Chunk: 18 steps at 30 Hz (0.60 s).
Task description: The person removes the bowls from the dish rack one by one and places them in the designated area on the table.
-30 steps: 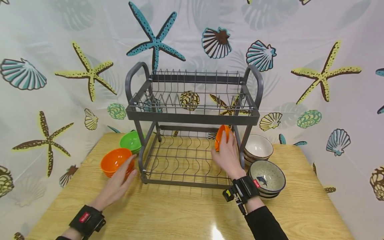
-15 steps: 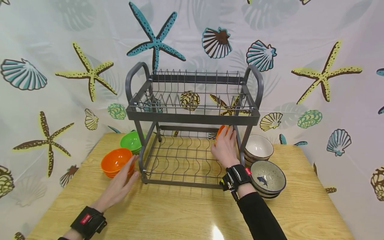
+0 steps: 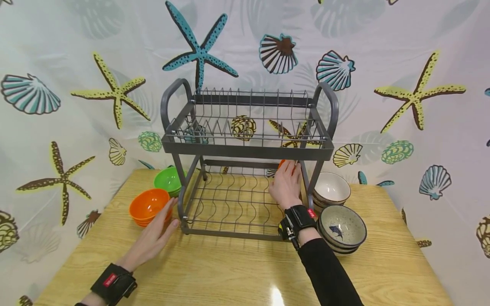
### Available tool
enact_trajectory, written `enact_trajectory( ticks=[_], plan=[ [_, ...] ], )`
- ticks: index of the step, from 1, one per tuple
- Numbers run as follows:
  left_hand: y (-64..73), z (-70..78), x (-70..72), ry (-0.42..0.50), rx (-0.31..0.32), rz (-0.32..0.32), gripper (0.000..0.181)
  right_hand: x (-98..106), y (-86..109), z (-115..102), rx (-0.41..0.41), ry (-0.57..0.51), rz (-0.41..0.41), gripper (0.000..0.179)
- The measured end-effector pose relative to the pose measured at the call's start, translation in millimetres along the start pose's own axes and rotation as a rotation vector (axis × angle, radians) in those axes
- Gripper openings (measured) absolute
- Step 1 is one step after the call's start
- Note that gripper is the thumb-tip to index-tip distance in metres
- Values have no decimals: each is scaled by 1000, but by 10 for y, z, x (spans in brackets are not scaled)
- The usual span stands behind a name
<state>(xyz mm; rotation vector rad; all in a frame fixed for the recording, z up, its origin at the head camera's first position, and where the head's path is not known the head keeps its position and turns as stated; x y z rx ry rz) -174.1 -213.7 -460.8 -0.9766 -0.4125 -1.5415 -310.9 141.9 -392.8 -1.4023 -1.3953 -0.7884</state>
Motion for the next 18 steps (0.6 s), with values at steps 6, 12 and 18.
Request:
enact_trajectory(
  ticks=[6,12,18],
  plan=[
    [10,6,12,-3,-5,6,64,-4,-43,-23,81,37,100,69],
    [17,12,15,-9,-11,6,63,-51,-78,-29,71,64,72,61],
    [22,11,29,-10,-3,15,63,-76,-108,-79,40,143,31,47]
  ],
)
Point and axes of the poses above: each hand's wrist, its own y-axis away from the middle knuckle, its own x-axis out of the back of the hand, z = x × y, the point moved 3 cm from there along -y, towards the middle knuckle, and after that the axes turned 5 degrees about -z, right-handed, at the moved point
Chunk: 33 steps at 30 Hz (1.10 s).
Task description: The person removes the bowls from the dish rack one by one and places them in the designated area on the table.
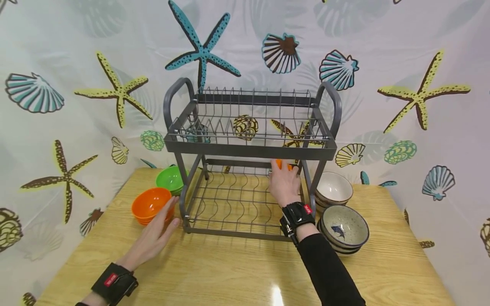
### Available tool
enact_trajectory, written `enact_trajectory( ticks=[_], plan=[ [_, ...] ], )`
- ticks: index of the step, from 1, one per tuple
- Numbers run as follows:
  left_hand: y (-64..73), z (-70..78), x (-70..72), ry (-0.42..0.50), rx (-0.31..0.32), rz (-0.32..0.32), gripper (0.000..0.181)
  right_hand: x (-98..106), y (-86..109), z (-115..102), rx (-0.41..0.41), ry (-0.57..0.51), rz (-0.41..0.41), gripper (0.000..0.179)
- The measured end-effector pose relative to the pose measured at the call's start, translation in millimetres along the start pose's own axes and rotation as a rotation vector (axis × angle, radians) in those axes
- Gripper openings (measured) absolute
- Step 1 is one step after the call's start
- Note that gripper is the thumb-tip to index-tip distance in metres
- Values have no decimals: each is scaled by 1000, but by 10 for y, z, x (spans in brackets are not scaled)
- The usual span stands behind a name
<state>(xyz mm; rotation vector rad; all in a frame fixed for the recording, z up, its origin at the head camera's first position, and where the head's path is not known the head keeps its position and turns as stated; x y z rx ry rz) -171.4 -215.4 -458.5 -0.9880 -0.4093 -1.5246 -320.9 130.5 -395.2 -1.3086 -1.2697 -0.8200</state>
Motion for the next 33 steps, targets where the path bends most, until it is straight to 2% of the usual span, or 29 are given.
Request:
enact_trajectory(
  ticks=[4,7,16,21,26,29,33],
  plan=[
    [9,0,16,-2,8,-1,63,-5,-5,-40,9,27,-8,47],
    [6,13,18,-2,0,-1,63,-4,-5,-35,30,20,19,47],
    [8,63,31,-22,-28,16,64,73,-32,2,137,91,207,37],
    [3,132,54,-64,-73,33,68,140,-3,-34,150,46,183,41],
    [-3,237,58,-117,-142,71,71,204,67,-39,134,-70,164,44],
    [-3,298,37,-136,-169,65,72,227,107,-30,112,-239,128,45],
    [-12,379,-4,-158,-198,37,72,249,156,-18,58,-464,40,47]
  ],
)
Point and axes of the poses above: each hand's wrist, its own y-axis away from the middle knuckle, its own x-axis out of the back of the hand, z = x × y, the point moved 3 cm from there along -y, towards the middle knuckle, and after that the axes turned 5 degrees about -z, right-handed, at the moved point
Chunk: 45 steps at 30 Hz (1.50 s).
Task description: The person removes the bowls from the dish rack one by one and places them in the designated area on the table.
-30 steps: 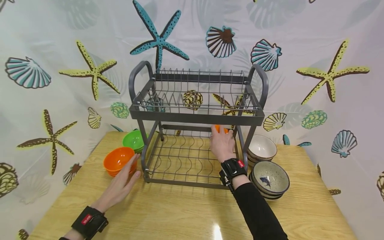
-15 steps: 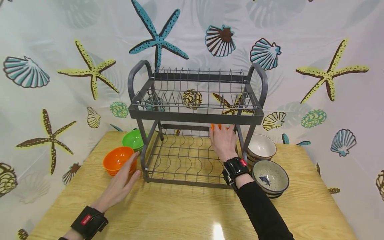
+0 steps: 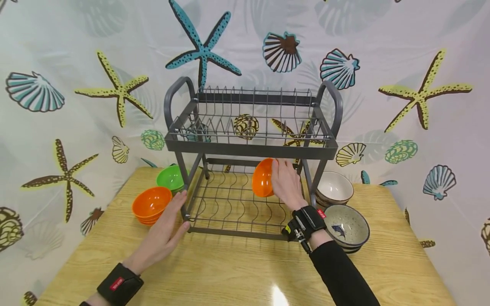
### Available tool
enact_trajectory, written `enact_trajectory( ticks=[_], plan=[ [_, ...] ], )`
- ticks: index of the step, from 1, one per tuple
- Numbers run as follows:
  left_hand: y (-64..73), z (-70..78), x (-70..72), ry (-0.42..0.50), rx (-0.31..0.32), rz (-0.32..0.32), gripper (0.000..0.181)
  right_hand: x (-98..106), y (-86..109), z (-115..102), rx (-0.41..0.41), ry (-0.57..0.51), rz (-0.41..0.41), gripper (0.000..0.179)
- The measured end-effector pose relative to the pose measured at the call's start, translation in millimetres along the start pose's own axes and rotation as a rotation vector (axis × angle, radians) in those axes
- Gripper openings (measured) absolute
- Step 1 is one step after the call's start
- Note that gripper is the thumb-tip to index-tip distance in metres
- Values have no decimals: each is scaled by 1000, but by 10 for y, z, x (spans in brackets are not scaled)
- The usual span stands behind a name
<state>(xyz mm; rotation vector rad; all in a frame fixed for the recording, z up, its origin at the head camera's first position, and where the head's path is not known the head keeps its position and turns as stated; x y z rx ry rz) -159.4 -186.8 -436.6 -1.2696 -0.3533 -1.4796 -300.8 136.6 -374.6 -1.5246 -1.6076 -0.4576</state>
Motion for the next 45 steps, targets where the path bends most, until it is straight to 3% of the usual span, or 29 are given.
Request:
enact_trajectory(
  ticks=[13,18,22,28,41,45],
  plan=[
    [-123,254,-89,-53,-90,-82,69,2,234,72,-140,-342,-279,56],
    [-174,389,-145,-56,-166,-112,68,-37,346,65,-146,-503,-335,55],
    [-204,494,-215,-79,-236,-122,66,-71,434,58,-148,-557,-353,54],
    [-265,651,-261,-118,-336,-66,60,-152,556,24,-178,-620,-384,54],
    [-408,962,-297,-157,-588,29,40,-357,781,-100,-149,-797,-512,54],
    [-420,1012,-288,-160,-599,30,31,-386,825,-97,-135,-815,-531,54]
  ],
)
Point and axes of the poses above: each hand's wrist, its own y-axis away from the middle knuckle, its own x-axis out of the back of the hand, z = x × y, the point moved 3 cm from there along -y, towards the middle knuckle, and after that the axes turned 5 degrees about -z, right-handed, at the moved point
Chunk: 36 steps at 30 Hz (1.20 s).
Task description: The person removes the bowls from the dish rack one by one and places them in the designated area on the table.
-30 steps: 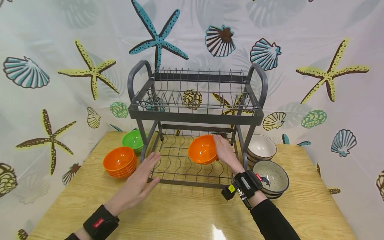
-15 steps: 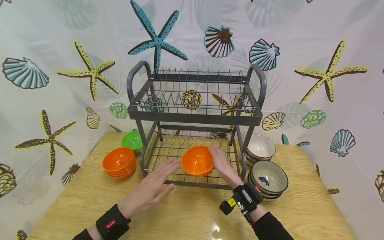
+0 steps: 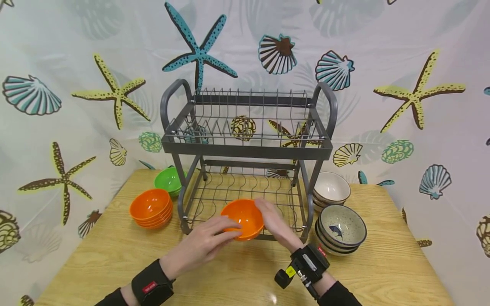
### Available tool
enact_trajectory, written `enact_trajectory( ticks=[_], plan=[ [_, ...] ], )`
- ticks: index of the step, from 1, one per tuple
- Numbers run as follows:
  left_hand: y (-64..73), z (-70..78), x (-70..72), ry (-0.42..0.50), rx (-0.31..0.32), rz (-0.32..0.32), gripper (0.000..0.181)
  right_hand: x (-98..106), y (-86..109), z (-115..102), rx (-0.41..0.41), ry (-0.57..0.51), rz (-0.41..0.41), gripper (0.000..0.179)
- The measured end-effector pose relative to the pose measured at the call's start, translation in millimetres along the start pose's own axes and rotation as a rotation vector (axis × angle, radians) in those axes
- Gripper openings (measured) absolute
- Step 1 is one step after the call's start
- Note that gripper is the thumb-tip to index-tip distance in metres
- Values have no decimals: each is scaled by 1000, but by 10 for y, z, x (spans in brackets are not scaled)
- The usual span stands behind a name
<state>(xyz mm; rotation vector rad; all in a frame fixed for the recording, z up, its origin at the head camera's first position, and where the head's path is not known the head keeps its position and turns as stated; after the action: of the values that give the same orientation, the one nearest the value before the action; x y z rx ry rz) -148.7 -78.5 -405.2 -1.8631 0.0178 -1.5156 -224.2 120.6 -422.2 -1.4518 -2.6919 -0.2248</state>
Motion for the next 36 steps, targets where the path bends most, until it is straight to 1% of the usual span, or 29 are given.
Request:
enact_trajectory(
  ticks=[7,11,15,20,24,28,31,34,36],
  plan=[
    [-14,26,52,-9,61,-35,24,-18,31,18,-9,11,16,55],
    [-21,27,81,-12,73,-39,24,-30,43,12,-11,20,31,56],
    [-17,28,108,-22,70,-26,24,-50,61,-1,-11,19,24,56],
    [25,-11,171,-16,88,1,27,-60,109,-38,25,13,-25,59],
    [107,-82,257,-17,102,40,27,-22,174,-58,57,10,-48,58],
    [232,-190,363,-8,121,116,25,43,265,-53,70,-5,-29,54],
    [342,-284,448,-8,141,171,27,91,343,-44,88,4,-16,52],
    [461,-379,546,-17,174,189,26,145,427,-27,99,27,-4,51],
    [545,-444,611,-25,204,187,17,189,483,-8,105,39,4,50]
  ],
)
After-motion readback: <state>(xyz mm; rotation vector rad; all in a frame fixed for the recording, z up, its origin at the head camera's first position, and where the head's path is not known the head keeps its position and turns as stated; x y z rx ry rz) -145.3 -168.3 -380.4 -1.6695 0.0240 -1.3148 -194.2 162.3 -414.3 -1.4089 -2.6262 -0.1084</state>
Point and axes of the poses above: each hand's wrist, its own y-axis away from the middle knuckle, its own x-axis out of the back of the hand, z = x × y, the point moved 3 cm from there along -y, towards the middle knuckle, and after that the axes turned 5 degrees about -z, right-handed, at the moved point
